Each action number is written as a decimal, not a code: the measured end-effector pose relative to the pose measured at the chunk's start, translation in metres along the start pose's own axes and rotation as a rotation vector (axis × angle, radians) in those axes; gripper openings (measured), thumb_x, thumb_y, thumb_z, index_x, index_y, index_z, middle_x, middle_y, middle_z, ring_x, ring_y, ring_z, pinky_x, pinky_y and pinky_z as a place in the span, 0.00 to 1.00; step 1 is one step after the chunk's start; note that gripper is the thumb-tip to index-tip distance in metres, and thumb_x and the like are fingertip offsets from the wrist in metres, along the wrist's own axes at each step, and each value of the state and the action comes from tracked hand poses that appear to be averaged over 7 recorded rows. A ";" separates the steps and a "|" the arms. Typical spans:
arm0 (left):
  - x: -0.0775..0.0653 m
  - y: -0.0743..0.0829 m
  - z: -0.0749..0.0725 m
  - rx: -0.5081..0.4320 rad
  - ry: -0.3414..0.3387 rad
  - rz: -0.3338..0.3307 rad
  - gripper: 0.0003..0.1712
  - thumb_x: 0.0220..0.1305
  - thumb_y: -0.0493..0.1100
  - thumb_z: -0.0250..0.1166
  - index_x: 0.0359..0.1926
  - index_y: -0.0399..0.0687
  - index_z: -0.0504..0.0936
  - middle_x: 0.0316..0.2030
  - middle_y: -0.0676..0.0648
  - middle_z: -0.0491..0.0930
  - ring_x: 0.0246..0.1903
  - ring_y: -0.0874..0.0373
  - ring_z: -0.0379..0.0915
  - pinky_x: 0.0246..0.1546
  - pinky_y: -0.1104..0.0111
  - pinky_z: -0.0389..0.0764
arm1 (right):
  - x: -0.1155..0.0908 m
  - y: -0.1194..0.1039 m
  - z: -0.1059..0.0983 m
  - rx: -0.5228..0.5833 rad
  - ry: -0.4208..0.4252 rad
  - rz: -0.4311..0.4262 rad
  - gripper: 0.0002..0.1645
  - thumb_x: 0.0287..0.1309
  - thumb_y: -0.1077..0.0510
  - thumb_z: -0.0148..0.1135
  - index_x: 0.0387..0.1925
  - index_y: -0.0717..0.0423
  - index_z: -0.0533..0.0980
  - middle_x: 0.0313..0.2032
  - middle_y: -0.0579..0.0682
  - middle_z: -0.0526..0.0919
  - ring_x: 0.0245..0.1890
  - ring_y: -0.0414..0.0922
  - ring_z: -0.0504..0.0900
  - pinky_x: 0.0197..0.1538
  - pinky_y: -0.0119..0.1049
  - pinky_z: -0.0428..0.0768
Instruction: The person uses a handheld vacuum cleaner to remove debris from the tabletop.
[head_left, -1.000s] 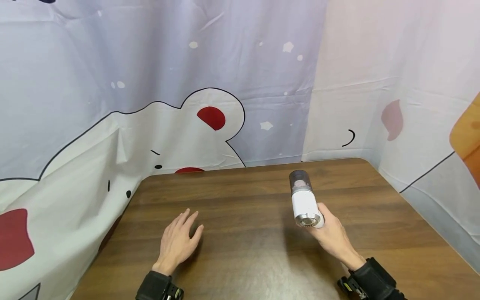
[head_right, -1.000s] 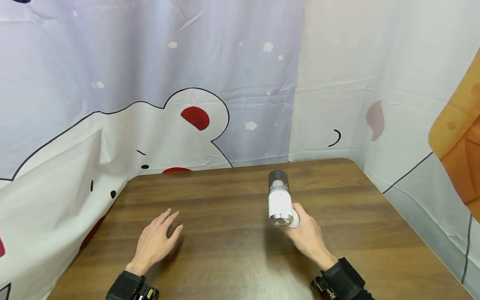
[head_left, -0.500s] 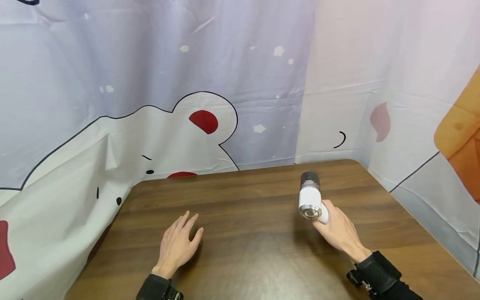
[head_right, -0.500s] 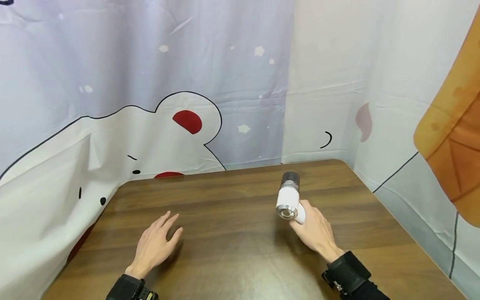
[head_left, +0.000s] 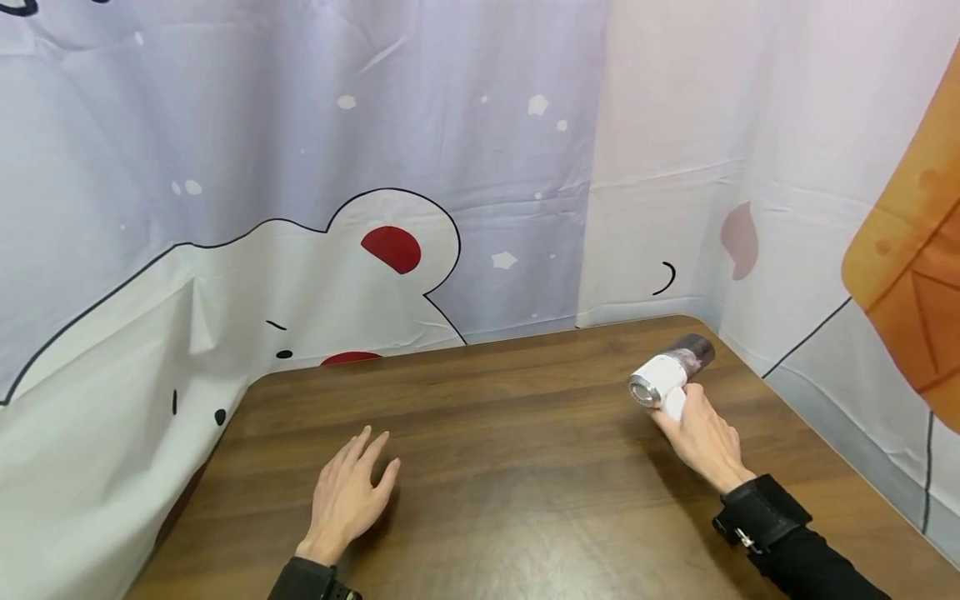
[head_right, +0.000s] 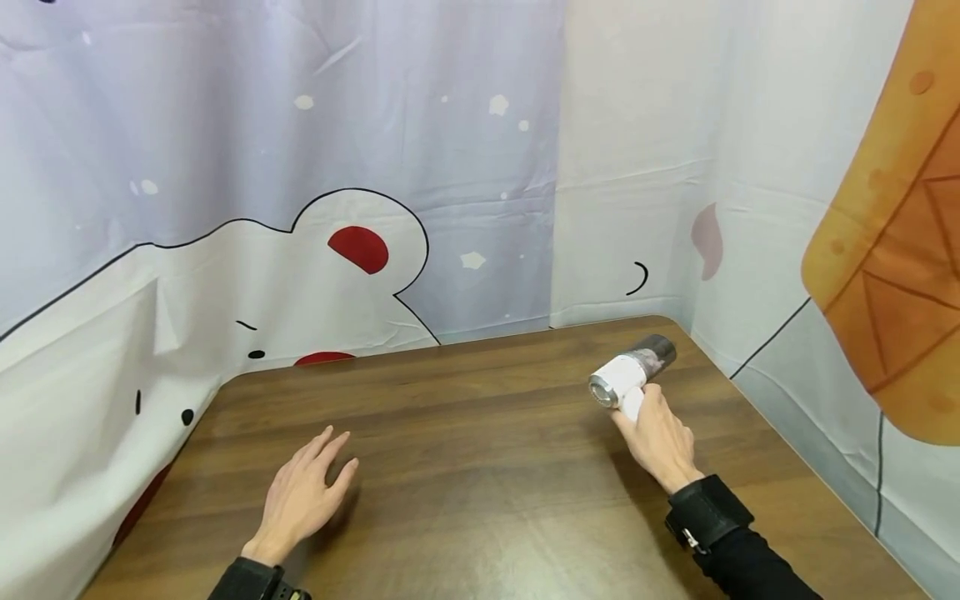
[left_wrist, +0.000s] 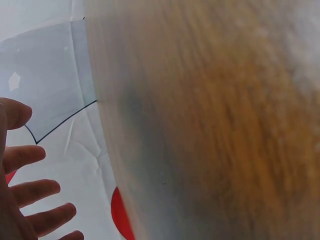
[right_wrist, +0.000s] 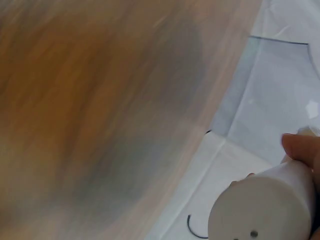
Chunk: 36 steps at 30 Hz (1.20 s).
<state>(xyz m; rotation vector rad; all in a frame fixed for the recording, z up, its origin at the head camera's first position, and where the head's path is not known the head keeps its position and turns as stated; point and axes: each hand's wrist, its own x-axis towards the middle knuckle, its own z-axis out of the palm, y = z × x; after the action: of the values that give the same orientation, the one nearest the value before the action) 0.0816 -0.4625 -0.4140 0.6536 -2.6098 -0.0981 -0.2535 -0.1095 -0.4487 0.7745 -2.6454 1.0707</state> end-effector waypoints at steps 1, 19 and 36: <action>0.000 0.000 0.000 0.001 0.001 0.000 0.29 0.64 0.55 0.60 0.62 0.46 0.75 0.64 0.37 0.66 0.61 0.37 0.63 0.55 0.41 0.64 | 0.002 0.003 0.001 -0.001 0.001 0.005 0.34 0.59 0.41 0.59 0.48 0.68 0.64 0.30 0.58 0.73 0.25 0.55 0.75 0.19 0.46 0.67; 0.003 -0.005 0.003 0.004 0.020 0.011 0.29 0.64 0.54 0.61 0.61 0.45 0.75 0.63 0.36 0.67 0.60 0.37 0.65 0.54 0.41 0.65 | 0.036 0.040 0.000 -0.023 -0.187 0.145 0.35 0.63 0.45 0.51 0.45 0.78 0.58 0.37 0.71 0.65 0.35 0.67 0.74 0.28 0.58 0.70; 0.004 -0.015 0.005 0.036 0.034 -0.022 0.28 0.64 0.54 0.61 0.60 0.45 0.76 0.62 0.36 0.68 0.59 0.36 0.65 0.53 0.40 0.66 | 0.082 0.054 0.016 -0.101 -0.280 0.218 0.41 0.61 0.49 0.48 0.49 0.90 0.53 0.42 0.85 0.62 0.45 0.79 0.68 0.39 0.69 0.70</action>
<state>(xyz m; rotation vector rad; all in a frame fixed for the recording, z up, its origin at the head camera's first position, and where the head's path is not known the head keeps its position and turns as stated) 0.0826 -0.4776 -0.4199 0.6904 -2.5772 -0.0461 -0.3514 -0.1202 -0.4636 0.6707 -3.0534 0.9251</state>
